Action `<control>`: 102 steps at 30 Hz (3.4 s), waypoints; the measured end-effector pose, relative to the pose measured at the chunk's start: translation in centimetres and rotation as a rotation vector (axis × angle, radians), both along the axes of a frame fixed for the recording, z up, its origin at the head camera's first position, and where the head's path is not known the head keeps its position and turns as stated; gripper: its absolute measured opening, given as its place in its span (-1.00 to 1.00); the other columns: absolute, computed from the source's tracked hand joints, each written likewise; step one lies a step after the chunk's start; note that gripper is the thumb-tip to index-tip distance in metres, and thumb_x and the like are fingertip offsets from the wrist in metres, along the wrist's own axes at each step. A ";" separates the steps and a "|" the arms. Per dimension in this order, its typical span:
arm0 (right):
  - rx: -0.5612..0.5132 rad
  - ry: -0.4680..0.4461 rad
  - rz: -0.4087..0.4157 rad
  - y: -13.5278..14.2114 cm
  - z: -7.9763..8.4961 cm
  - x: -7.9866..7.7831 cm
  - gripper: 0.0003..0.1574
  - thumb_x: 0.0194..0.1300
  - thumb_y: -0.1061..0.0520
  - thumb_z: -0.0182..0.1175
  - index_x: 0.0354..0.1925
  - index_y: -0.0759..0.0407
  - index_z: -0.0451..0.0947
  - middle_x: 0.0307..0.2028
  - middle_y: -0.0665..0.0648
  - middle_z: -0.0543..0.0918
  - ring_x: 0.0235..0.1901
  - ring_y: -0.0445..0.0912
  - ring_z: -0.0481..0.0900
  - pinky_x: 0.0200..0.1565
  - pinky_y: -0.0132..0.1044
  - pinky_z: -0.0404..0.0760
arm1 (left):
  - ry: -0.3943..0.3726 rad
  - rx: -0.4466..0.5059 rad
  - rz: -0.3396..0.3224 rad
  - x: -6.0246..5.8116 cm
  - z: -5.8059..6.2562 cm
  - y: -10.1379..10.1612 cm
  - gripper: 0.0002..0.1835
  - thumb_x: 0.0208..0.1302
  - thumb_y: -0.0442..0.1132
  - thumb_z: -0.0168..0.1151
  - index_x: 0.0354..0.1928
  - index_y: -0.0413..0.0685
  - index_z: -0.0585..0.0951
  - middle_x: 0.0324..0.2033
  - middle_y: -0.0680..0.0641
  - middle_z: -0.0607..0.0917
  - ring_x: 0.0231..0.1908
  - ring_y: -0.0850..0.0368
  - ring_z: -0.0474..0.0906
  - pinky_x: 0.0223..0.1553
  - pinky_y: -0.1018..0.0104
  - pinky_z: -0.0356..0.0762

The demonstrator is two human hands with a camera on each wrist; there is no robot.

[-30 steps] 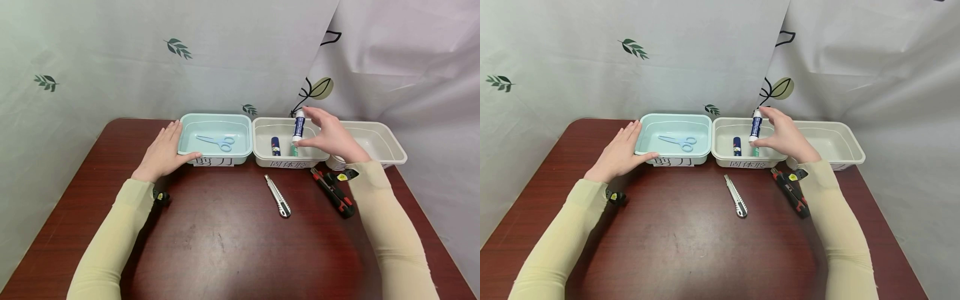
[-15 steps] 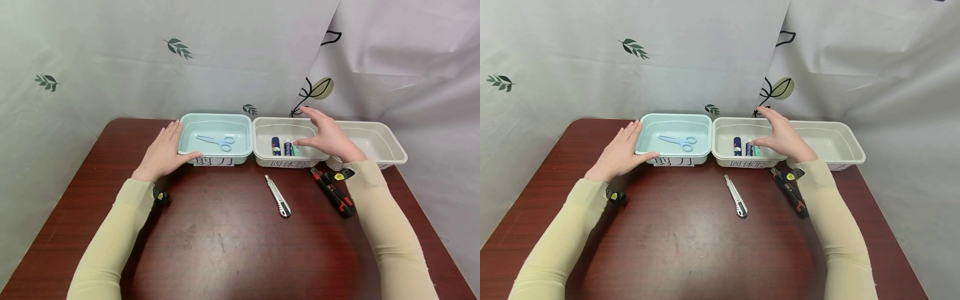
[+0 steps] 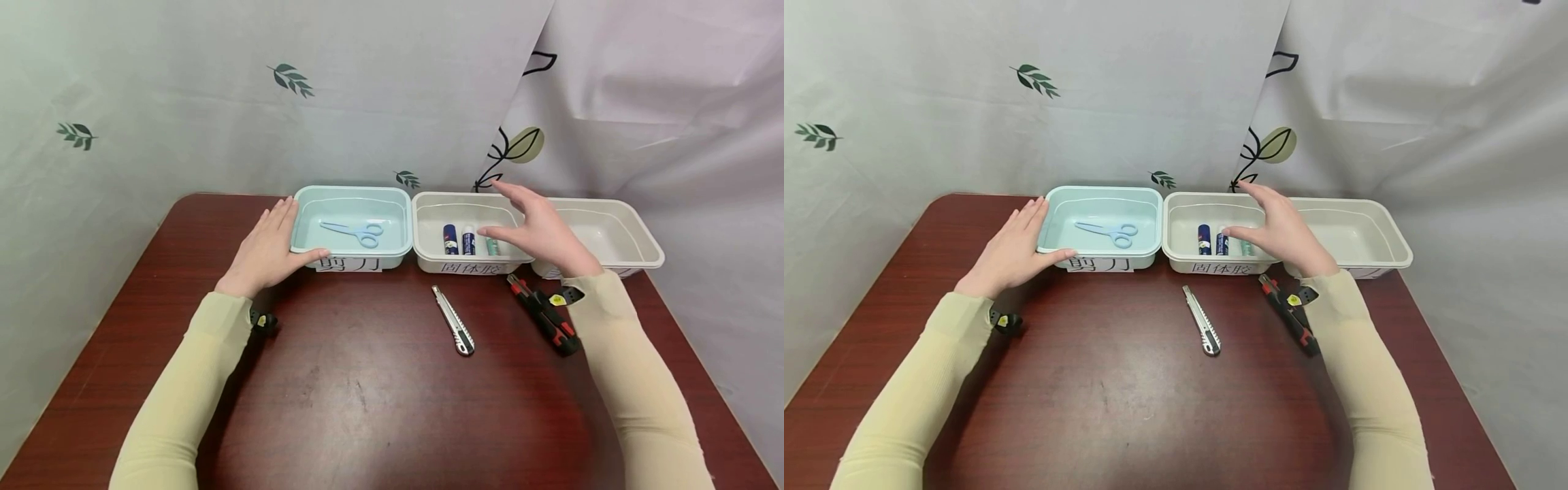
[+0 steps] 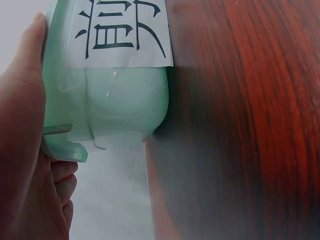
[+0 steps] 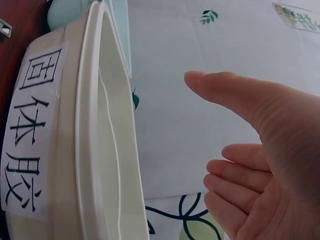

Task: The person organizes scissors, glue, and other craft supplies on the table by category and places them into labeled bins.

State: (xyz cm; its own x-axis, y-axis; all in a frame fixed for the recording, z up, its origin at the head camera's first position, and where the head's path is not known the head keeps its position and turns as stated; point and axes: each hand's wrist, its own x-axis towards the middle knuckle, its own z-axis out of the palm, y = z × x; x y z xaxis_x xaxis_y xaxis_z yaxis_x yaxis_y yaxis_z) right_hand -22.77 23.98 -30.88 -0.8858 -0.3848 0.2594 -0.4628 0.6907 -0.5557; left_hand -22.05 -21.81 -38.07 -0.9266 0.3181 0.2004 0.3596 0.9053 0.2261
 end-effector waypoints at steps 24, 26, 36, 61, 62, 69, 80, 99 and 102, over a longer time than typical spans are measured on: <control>-0.091 0.041 -0.008 -2.3 -0.7 5.5 -0.13 -0.02 -0.18 0.42 0.25 0.01 0.42 0.14 -0.03 0.49 0.10 -0.17 0.45 0.11 -0.32 0.42 | 0.000 -0.005 0.003 0.0 0.0 0.0 0.21 0.03 0.54 -0.07 0.45 -0.24 -0.13 0.43 -0.14 -0.12 0.40 -0.04 -0.20 0.36 0.04 -0.25; -0.085 0.057 0.001 -2.4 -0.8 5.7 -0.15 -0.02 -0.17 0.43 0.23 0.02 0.43 0.13 -0.01 0.51 0.09 -0.16 0.47 0.10 -0.32 0.44 | 0.002 -0.006 0.002 0.0 0.0 0.0 0.21 0.03 0.54 -0.07 0.45 -0.24 -0.13 0.43 -0.15 -0.11 0.40 -0.05 -0.19 0.36 0.04 -0.24; -0.029 0.109 0.046 -3.0 -1.7 6.6 -0.14 -0.04 -0.18 0.43 0.22 0.05 0.45 0.12 -0.03 0.52 0.10 -0.17 0.45 0.09 -0.25 0.45 | -0.004 -0.004 0.004 0.0 0.0 0.1 0.21 0.03 0.54 -0.07 0.45 -0.24 -0.13 0.43 -0.14 -0.11 0.40 -0.04 -0.20 0.37 0.07 -0.27; 0.043 0.072 0.131 -4.9 -3.2 8.7 -0.10 -0.03 -0.26 0.39 0.20 0.13 0.46 0.10 -0.04 0.52 0.08 -0.19 0.46 0.09 -0.25 0.44 | -0.002 -0.009 0.006 -0.1 0.1 0.1 0.22 0.03 0.55 -0.07 0.45 -0.25 -0.13 0.43 -0.16 -0.10 0.40 -0.03 -0.21 0.37 0.07 -0.27; 0.040 0.062 0.134 -5.0 -3.3 8.7 -0.10 -0.03 -0.25 0.40 0.21 0.14 0.45 0.10 -0.03 0.52 0.07 -0.18 0.47 0.08 -0.24 0.46 | -0.001 -0.009 0.005 -0.1 0.1 0.1 0.22 0.03 0.55 -0.07 0.45 -0.25 -0.13 0.43 -0.17 -0.10 0.40 -0.02 -0.21 0.36 0.06 -0.26; 0.047 -0.002 0.123 -5.6 -4.3 9.0 -0.08 -0.06 -0.24 0.43 0.20 0.14 0.46 0.09 -0.01 0.54 -0.01 -0.14 0.54 0.01 -0.22 0.52 | 0.005 -0.010 0.003 -0.1 0.2 0.2 0.21 0.04 0.54 -0.07 0.45 -0.25 -0.12 0.42 -0.19 -0.08 0.40 -0.01 -0.23 0.37 0.08 -0.28; 0.064 -0.070 0.113 -5.4 -6.8 8.5 -0.11 -0.13 -0.15 0.49 0.15 0.19 0.50 0.03 0.07 0.59 -0.03 -0.15 0.55 -0.01 -0.23 0.51 | 0.008 -0.005 0.004 -0.1 0.1 0.1 0.21 0.03 0.54 -0.06 0.45 -0.25 -0.12 0.42 -0.19 -0.07 0.40 0.00 -0.22 0.36 0.06 -0.26; 0.097 -0.111 0.088 -5.5 -8.7 9.3 -0.18 -0.19 -0.05 0.55 0.06 0.23 0.56 -0.40 -0.04 0.60 -0.44 -0.20 0.54 -0.41 -0.37 0.53 | 0.000 -0.002 0.006 0.2 0.1 0.0 0.21 0.04 0.54 -0.06 0.44 -0.25 -0.13 0.43 -0.16 -0.11 0.40 -0.04 -0.20 0.37 0.07 -0.26; 0.109 -0.101 0.089 -5.5 -8.9 9.3 -0.22 -0.19 -0.02 0.54 0.03 0.23 0.57 -0.44 -0.05 0.58 -0.45 -0.20 0.53 -0.43 -0.38 0.51 | -0.001 -0.002 0.005 0.2 0.1 0.0 0.21 0.04 0.54 -0.06 0.44 -0.25 -0.13 0.42 -0.18 -0.09 0.40 -0.04 -0.20 0.37 0.07 -0.26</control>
